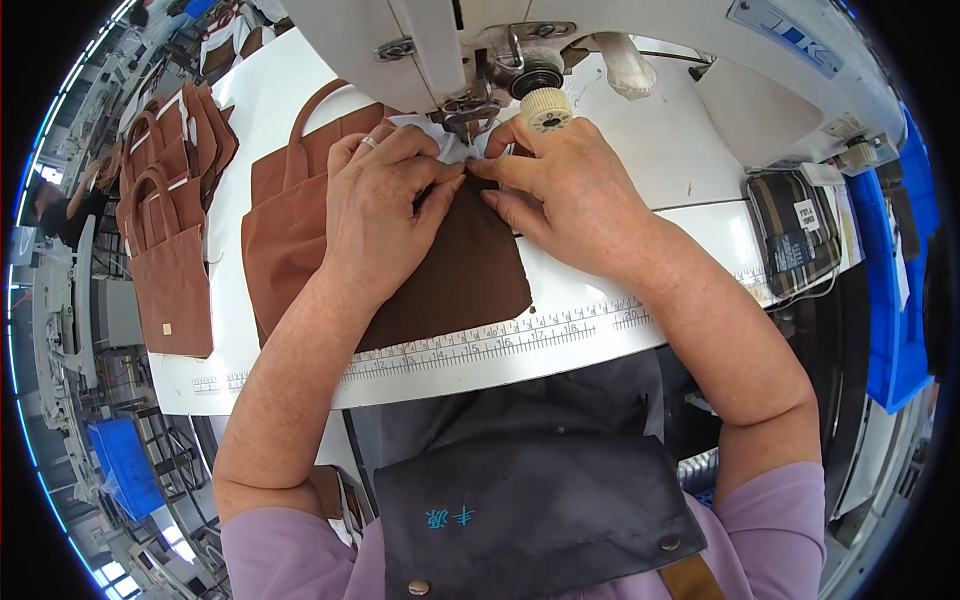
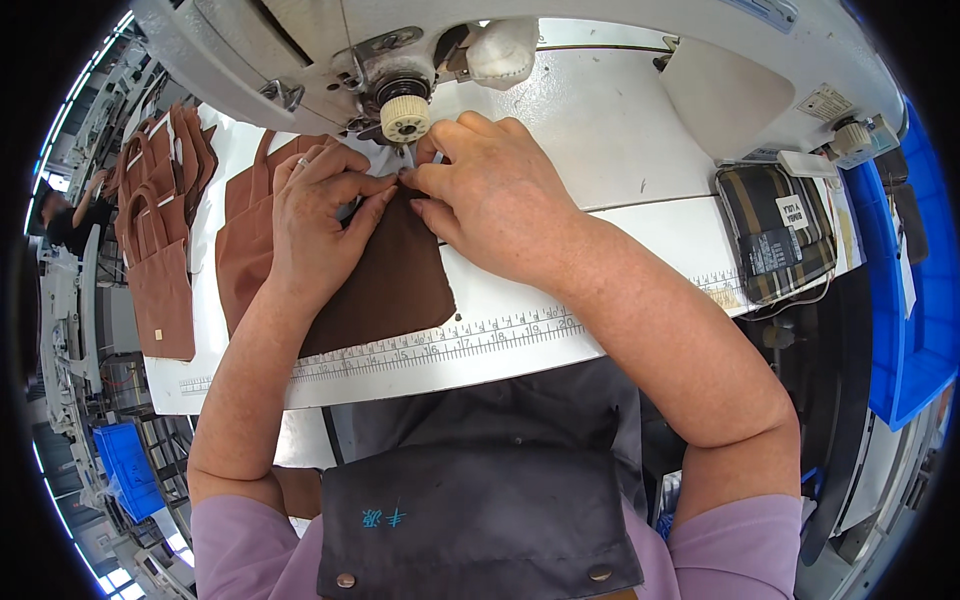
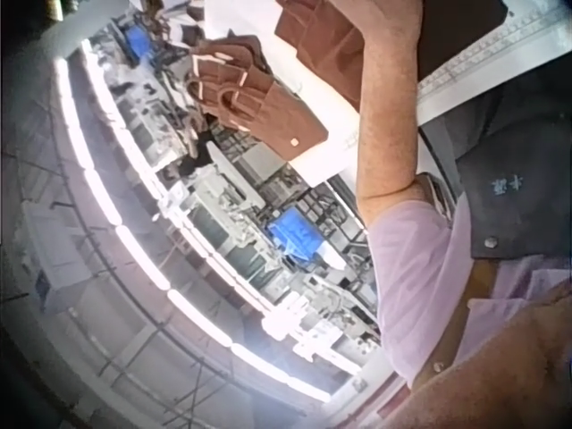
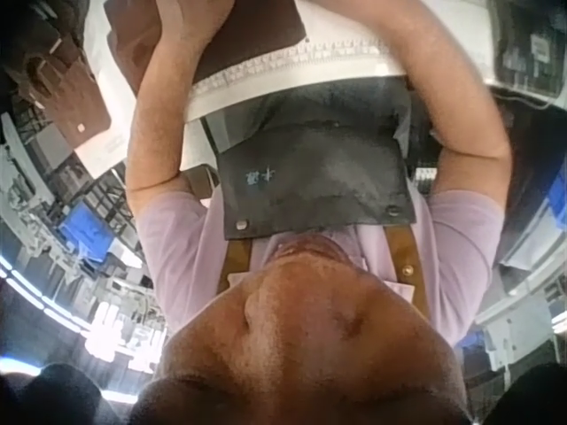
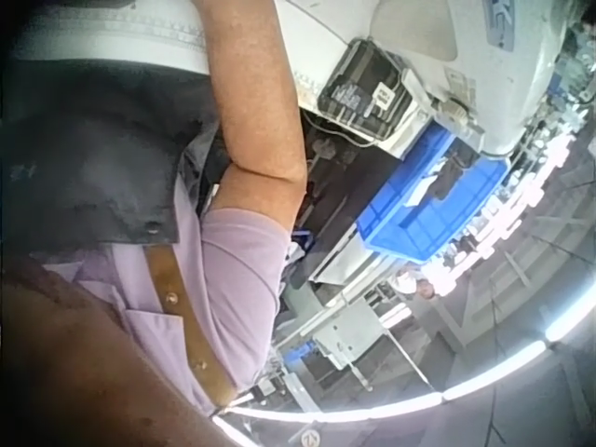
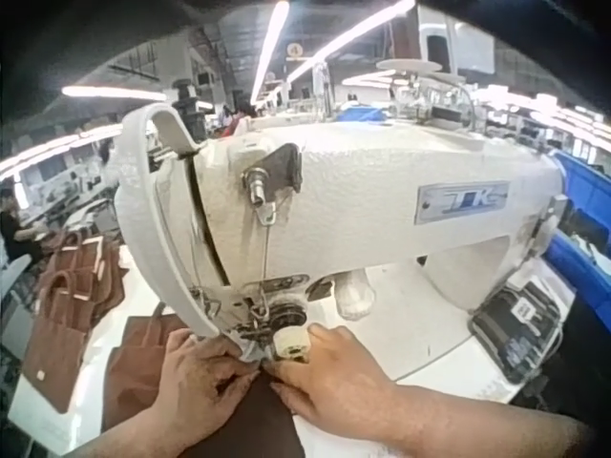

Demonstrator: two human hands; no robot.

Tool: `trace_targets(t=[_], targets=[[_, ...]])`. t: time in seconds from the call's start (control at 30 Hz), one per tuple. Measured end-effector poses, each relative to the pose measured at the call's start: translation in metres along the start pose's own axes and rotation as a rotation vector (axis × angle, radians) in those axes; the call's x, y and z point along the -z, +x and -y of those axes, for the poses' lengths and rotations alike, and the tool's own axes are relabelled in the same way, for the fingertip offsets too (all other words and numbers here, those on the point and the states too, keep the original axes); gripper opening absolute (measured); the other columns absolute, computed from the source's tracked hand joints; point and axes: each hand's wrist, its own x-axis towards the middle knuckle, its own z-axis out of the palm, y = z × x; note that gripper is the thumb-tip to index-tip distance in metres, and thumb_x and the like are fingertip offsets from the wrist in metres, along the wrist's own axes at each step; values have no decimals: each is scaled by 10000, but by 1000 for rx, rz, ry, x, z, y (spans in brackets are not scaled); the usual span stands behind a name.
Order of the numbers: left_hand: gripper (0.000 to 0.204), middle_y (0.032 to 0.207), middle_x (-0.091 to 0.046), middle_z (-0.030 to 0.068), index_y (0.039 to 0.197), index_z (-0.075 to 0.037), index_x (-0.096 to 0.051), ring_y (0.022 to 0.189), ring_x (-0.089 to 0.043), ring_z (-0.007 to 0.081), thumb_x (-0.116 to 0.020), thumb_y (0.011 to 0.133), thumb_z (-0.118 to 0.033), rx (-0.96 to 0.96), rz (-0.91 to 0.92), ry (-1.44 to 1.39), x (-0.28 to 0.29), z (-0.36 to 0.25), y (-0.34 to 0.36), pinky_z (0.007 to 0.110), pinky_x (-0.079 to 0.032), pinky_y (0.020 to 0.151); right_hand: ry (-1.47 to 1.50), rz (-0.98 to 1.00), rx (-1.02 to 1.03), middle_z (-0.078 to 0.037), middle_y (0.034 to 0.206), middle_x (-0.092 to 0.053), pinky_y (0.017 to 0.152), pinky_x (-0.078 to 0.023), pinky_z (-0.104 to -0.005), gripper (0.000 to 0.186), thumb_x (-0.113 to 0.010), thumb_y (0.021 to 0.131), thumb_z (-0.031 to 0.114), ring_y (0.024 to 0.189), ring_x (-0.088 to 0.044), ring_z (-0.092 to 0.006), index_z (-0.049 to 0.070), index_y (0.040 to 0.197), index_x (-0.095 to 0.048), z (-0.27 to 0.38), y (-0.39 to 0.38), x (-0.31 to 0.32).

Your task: Sewing internal components and linings into leather handbags using an industrial sewing machine.

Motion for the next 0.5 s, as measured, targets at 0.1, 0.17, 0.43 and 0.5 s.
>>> trace_targets(t=[0.1,0.17,0.43,0.5], targets=[[52,892,-634,-1,827,-77,-765,942,-611,212,-758,815,-127,1,8,7,-1,-1,-1,393,-392,929,-15,-2,-1,-38,1015,-648,905,-451,-383,166,-742,859,207,1016,-596,-217,92,973,-779,1,-1,0],[50,887,-638,0,828,-78,-757,925,-609,213,-753,819,-127,-44,-19,-1,-1,-1,-3,390,-400,918,19,-9,26,-40,1003,-650,894,-453,-386,151,-740,860,206,1009,-601,-225,88,949,-772,2,-2,1],[64,891,-646,-4,853,-81,-762,928,-613,216,-736,837,-137,-53,-35,12,-3,5,0,393,-407,919,-1,5,10,-36,984,-645,857,-456,-393,154,-739,862,203,987,-593,-228,98,968,-774,1,1,1],[68,891,-650,-2,856,-80,-764,931,-615,218,-734,840,-139,-52,-33,13,-4,6,1,393,-407,919,-19,18,-4,-37,976,-641,850,-456,-392,161,-738,863,203,975,-589,-232,100,981,-775,2,1,1]])
